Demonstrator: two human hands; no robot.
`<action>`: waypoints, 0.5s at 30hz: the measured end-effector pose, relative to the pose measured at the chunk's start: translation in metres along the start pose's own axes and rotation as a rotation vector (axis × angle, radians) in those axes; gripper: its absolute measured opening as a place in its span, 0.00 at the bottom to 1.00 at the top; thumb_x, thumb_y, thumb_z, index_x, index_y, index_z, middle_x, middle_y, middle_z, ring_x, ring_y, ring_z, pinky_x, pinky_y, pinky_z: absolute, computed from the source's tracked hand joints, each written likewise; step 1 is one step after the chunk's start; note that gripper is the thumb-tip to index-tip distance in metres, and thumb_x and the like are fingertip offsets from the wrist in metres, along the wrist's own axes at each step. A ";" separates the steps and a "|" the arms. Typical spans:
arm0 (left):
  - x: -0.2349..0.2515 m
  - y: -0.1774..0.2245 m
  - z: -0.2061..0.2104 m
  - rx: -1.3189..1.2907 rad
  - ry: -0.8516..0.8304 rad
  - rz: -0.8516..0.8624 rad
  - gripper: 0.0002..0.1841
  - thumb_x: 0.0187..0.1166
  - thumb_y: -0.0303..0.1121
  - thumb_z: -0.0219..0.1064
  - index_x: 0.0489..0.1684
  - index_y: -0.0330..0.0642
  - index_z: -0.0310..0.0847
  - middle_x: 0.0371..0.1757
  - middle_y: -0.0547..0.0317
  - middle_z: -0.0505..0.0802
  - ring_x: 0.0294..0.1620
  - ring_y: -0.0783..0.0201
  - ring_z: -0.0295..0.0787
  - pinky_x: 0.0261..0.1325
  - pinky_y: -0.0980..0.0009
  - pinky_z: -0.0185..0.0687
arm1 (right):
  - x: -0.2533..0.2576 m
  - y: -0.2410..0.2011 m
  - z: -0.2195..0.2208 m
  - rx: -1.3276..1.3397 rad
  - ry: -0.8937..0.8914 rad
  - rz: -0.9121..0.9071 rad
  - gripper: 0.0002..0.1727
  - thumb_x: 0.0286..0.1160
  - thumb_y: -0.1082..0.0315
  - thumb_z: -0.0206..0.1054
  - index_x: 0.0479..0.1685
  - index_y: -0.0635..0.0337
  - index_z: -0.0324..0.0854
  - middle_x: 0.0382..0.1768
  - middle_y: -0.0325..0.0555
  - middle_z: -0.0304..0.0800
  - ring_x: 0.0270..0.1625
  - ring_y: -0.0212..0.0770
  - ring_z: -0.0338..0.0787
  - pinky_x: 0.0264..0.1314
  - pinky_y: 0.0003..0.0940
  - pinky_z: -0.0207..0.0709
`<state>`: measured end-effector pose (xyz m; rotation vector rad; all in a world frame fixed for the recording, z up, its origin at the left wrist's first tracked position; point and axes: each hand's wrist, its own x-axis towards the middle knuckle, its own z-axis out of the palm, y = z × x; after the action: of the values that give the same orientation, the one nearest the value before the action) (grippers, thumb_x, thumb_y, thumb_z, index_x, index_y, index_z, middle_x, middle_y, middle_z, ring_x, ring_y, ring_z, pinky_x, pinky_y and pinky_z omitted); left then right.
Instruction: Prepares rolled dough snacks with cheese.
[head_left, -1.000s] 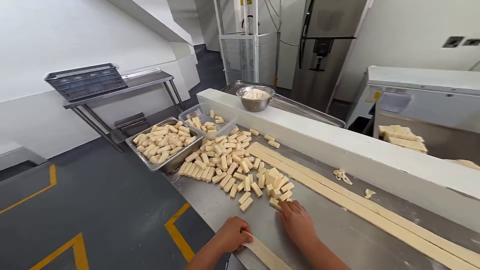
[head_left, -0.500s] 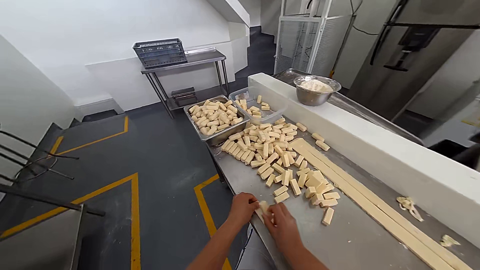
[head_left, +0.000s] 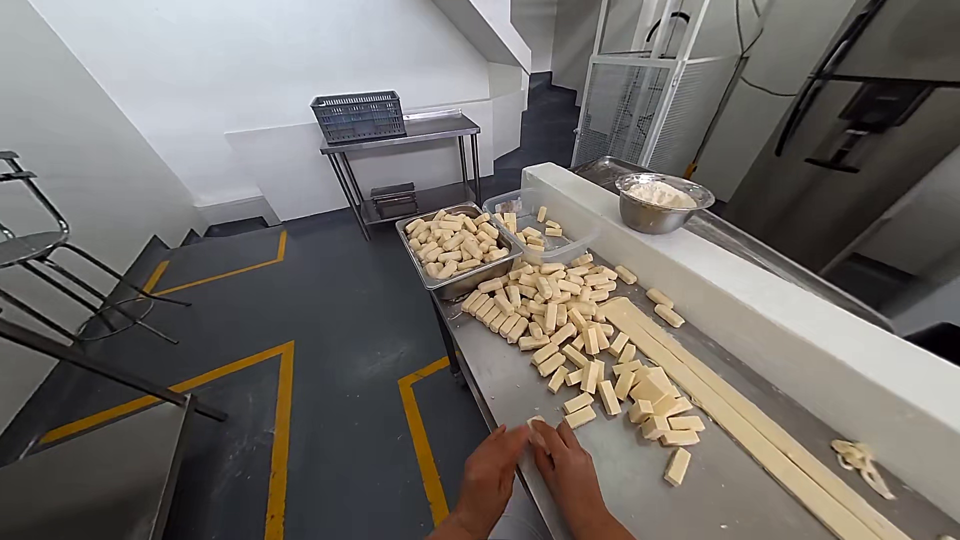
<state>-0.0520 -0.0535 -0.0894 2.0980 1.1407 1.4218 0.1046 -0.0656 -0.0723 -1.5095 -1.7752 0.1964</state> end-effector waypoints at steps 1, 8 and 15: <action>0.006 0.015 -0.003 -0.197 0.037 -0.315 0.16 0.82 0.24 0.61 0.60 0.19 0.83 0.58 0.38 0.94 0.61 0.54 0.93 0.71 0.60 0.84 | -0.002 0.006 0.004 0.011 0.077 -0.064 0.15 0.66 0.69 0.71 0.50 0.63 0.93 0.32 0.57 0.87 0.26 0.48 0.89 0.28 0.39 0.86; 0.076 0.044 -0.002 -0.902 0.079 -1.205 0.14 0.92 0.29 0.54 0.60 0.24 0.76 0.45 0.46 0.93 0.40 0.60 0.93 0.47 0.65 0.90 | 0.010 -0.010 -0.013 0.264 -0.084 0.208 0.27 0.69 0.63 0.77 0.64 0.73 0.82 0.52 0.61 0.90 0.54 0.55 0.91 0.59 0.50 0.85; 0.079 -0.077 -0.003 0.243 -0.137 0.024 0.15 0.83 0.22 0.59 0.61 0.32 0.89 0.64 0.43 0.93 0.70 0.41 0.87 0.79 0.35 0.70 | 0.002 0.005 -0.065 0.660 -0.449 0.820 0.11 0.85 0.66 0.66 0.35 0.63 0.83 0.19 0.39 0.86 0.14 0.29 0.78 0.17 0.23 0.71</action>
<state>-0.0738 0.0543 -0.0923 2.3400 1.2918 1.1782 0.1502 -0.0854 -0.0298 -1.6493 -1.0842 1.4637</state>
